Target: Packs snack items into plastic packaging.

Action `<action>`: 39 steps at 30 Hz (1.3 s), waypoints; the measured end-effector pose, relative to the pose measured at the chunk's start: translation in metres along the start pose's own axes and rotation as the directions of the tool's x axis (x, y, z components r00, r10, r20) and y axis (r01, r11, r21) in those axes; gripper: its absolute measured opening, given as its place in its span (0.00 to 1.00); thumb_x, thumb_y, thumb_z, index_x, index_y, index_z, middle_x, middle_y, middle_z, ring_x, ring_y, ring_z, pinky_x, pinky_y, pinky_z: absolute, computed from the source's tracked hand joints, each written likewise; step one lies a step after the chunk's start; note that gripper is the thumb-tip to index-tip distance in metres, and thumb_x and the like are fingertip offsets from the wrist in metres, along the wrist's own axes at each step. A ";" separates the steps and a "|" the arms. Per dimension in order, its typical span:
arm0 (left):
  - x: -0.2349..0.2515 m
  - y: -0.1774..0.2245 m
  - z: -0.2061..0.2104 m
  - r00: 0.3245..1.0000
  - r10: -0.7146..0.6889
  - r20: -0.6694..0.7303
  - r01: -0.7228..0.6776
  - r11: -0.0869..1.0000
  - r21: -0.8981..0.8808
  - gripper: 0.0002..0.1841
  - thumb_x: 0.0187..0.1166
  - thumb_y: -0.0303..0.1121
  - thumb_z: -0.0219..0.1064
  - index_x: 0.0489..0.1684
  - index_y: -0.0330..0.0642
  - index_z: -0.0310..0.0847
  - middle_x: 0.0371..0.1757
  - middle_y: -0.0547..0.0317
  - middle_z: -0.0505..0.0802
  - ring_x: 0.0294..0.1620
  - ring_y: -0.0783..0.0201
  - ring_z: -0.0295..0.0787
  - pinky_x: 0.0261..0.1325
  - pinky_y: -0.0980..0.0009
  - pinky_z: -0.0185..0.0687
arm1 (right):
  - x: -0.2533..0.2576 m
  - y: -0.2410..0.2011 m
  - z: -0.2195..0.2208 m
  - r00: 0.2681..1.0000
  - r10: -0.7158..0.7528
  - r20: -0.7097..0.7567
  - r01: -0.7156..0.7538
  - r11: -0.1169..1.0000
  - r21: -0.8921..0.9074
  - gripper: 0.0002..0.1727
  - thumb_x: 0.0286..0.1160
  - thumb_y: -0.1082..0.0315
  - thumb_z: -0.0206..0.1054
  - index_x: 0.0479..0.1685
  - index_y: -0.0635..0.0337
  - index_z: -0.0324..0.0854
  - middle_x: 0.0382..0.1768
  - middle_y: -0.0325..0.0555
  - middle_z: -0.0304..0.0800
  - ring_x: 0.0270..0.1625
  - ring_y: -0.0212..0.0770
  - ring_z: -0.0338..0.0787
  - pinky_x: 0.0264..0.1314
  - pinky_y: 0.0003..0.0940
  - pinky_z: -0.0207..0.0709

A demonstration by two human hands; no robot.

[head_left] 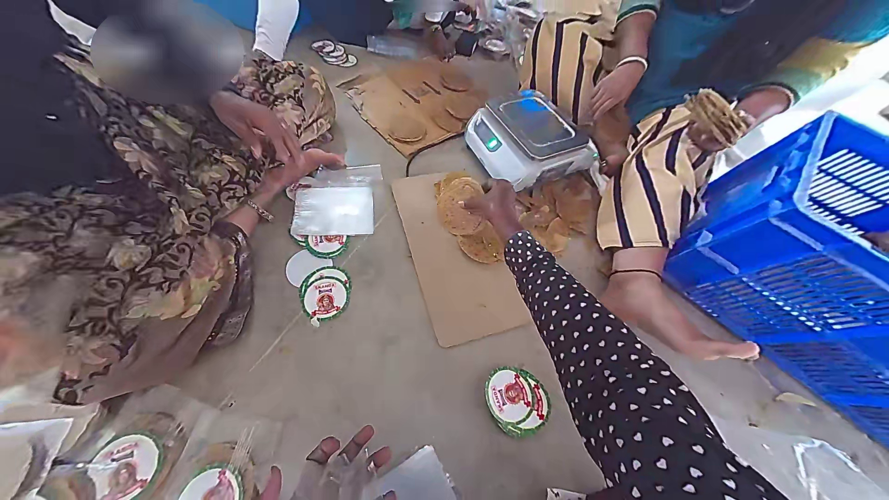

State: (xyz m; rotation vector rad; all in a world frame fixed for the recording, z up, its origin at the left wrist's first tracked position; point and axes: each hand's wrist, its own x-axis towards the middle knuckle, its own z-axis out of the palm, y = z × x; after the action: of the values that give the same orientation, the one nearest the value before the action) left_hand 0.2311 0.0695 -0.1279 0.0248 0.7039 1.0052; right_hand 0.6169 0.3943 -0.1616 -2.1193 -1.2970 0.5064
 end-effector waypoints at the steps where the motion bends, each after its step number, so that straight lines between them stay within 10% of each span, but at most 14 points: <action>1: 0.000 0.000 -0.001 1.000 0.004 0.007 -0.004 1.000 0.002 0.32 0.73 0.72 0.57 0.57 0.56 0.84 0.70 0.43 0.89 0.69 0.37 0.87 0.57 0.43 0.87 | 0.000 -0.008 -0.004 0.998 -0.053 0.042 0.053 0.999 0.014 0.29 0.54 0.61 0.87 0.54 0.71 0.86 0.53 0.69 0.89 0.60 0.65 0.87 0.66 0.67 0.75; 6: -0.005 0.003 0.000 0.999 0.033 -0.030 -0.032 0.999 0.006 0.33 0.73 0.72 0.58 0.58 0.54 0.82 0.67 0.42 0.90 0.66 0.37 0.89 0.56 0.41 0.88 | -0.077 -0.065 -0.040 0.918 -0.330 0.220 0.366 0.919 -0.145 0.19 0.63 0.64 0.81 0.49 0.67 0.88 0.46 0.65 0.91 0.54 0.65 0.89 0.59 0.68 0.78; 12: -0.008 0.002 0.004 0.999 0.044 -0.020 -0.044 0.999 0.016 0.34 0.74 0.71 0.57 0.59 0.50 0.81 0.64 0.41 0.91 0.62 0.37 0.90 0.55 0.41 0.88 | -0.172 -0.037 -0.011 0.893 -0.197 0.404 0.387 0.794 -0.468 0.14 0.75 0.75 0.67 0.58 0.66 0.80 0.49 0.65 0.87 0.49 0.67 0.90 0.46 0.64 0.83; 19: -0.015 0.003 0.012 0.986 0.127 -0.111 -0.119 0.990 0.078 0.36 0.83 0.68 0.38 0.63 0.47 0.76 0.61 0.43 0.92 0.58 0.39 0.92 0.49 0.43 0.91 | -0.193 -0.005 -0.040 0.958 -0.032 0.286 0.042 0.999 -0.030 0.22 0.77 0.70 0.70 0.68 0.70 0.79 0.60 0.70 0.87 0.65 0.64 0.86 0.71 0.63 0.75; 26: -0.013 0.003 0.017 0.978 0.141 -0.151 -0.126 0.987 0.102 0.35 0.86 0.65 0.34 0.64 0.46 0.73 0.56 0.44 0.92 0.54 0.39 0.93 0.48 0.40 0.91 | -0.219 0.058 0.011 0.907 0.122 0.403 -0.219 0.954 0.206 0.24 0.79 0.71 0.68 0.71 0.72 0.75 0.60 0.69 0.86 0.60 0.58 0.87 0.66 0.56 0.79; 32: -0.013 0.002 0.016 0.970 0.178 -0.168 -0.158 0.979 0.125 0.31 0.88 0.61 0.36 0.62 0.45 0.72 0.55 0.45 0.91 0.54 0.38 0.92 0.48 0.39 0.89 | -0.227 0.055 -0.017 0.957 -0.025 0.288 0.088 0.974 -0.208 0.25 0.71 0.71 0.74 0.69 0.67 0.80 0.57 0.66 0.89 0.61 0.65 0.88 0.66 0.65 0.78; 39: -0.013 0.003 0.021 0.967 0.168 -0.191 -0.151 0.983 0.104 0.31 0.89 0.61 0.37 0.63 0.45 0.72 0.53 0.43 0.91 0.52 0.38 0.92 0.48 0.38 0.89 | -0.271 0.061 -0.044 0.683 -0.204 0.701 0.564 0.757 -0.329 0.21 0.59 0.77 0.78 0.55 0.51 0.92 0.56 0.61 0.87 0.65 0.67 0.82 0.62 0.63 0.80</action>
State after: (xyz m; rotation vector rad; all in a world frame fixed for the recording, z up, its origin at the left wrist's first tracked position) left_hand 0.2362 0.0668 -0.1035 0.0596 0.9416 1.1406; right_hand 0.5617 0.1183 -0.1657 -2.0125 -2.4871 0.7748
